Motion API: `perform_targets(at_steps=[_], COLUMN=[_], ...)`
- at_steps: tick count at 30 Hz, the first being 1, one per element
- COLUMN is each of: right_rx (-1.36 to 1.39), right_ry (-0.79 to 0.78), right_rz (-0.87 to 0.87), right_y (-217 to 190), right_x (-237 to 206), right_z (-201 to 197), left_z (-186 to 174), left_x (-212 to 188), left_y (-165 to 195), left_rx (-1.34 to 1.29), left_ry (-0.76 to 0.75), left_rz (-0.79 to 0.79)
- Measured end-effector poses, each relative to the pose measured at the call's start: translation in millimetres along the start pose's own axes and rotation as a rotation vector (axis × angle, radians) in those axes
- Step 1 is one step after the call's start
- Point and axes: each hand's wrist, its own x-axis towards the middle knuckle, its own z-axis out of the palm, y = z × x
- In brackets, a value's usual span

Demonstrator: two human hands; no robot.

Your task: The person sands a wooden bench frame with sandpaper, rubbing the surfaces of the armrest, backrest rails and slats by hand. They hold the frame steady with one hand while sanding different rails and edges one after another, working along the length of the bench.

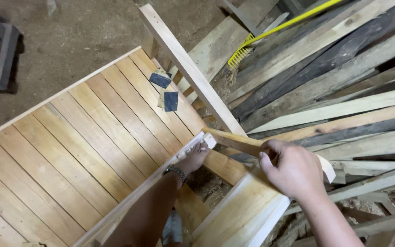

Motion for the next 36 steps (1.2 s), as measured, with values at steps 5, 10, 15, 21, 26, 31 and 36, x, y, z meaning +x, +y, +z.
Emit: perform_targets(at_steps=[5, 10, 15, 21, 26, 31, 36], right_rx=[0.049, 0.022, 0.043, 0.041, -0.013, -0.013, -0.057], right_ry=[0.047, -0.010, -0.017, -0.023, -0.028, 0.004, -0.016], right_rz=[-0.023, 0.015, 0.029, 0.042, 0.007, -0.002, -0.012], right_y=[0, -4, -8, -7, -5, -3, -2], right_x=[0, -4, -2, -3, -1, 4, 4], right_z=[0, -3, -7, -5, -3, 1, 4], left_z=[5, -5, -20, -15, -10, 5, 7], left_x=[-16, -39, -51, -63, -61, -56, -51], left_y=[12, 34, 62, 83, 81, 73, 69], left_rx=[-0.093, -0.240, -0.098, -0.124, 0.030, -0.252, 0.158], left_ry=[-0.011, -0.067, 0.040, -0.005, -0.008, -0.124, 0.001], left_rz=[0.285, 0.524, 0.402, 0.613, 0.455, 0.455, 0.724])
